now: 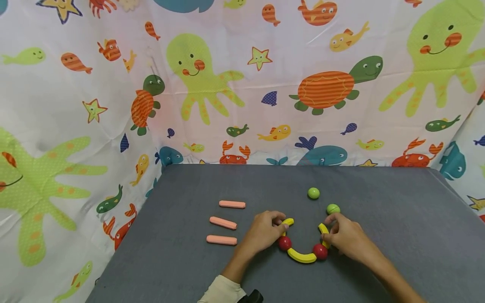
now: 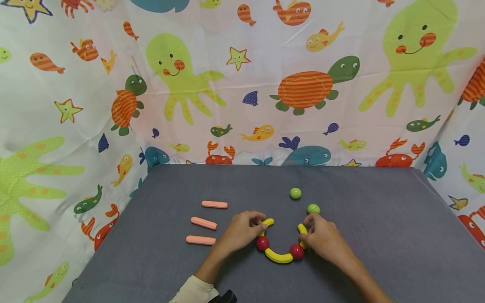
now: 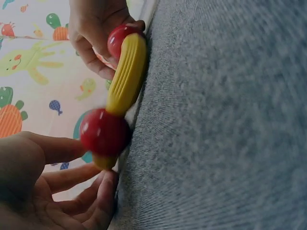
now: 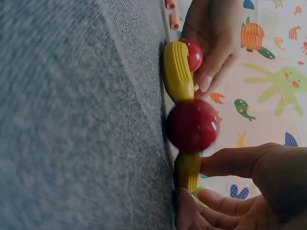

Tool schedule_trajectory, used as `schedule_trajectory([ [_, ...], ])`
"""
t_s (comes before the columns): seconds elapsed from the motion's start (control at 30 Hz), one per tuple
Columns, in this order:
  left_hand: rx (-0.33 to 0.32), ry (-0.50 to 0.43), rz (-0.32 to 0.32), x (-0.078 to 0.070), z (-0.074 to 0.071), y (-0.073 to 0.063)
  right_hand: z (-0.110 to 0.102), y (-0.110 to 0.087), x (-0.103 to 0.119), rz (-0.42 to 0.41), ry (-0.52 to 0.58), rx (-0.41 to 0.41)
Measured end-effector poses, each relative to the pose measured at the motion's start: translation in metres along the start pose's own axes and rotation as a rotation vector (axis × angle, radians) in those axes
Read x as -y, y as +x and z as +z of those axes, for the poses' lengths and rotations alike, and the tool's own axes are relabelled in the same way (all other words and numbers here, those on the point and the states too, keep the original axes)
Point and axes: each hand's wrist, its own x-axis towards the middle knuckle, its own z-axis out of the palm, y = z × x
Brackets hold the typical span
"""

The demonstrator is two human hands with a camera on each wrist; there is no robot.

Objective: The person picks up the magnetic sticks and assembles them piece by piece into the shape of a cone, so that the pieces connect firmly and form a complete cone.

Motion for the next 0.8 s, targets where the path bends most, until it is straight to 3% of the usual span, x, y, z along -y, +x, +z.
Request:
schedule_trajectory([
  [0.3,0.084,0.017,-0.063,-0.0093,0.0012,0.0003,-0.0003,0.0038,-0.0014,-0.058,-0.078,-0.046],
  [0.57,0.07,0.003,-0.021,-0.0106,0.0061,0.0005,0.0023,0.0043,-0.0017,-0.1,-0.076,-0.045],
  [0.8,0.061,-0.01,0.018,-0.0078,0.0084,-0.0007,-0.0008,0.0021,-0.0008,-0.077,-0.061,-0.021],
])
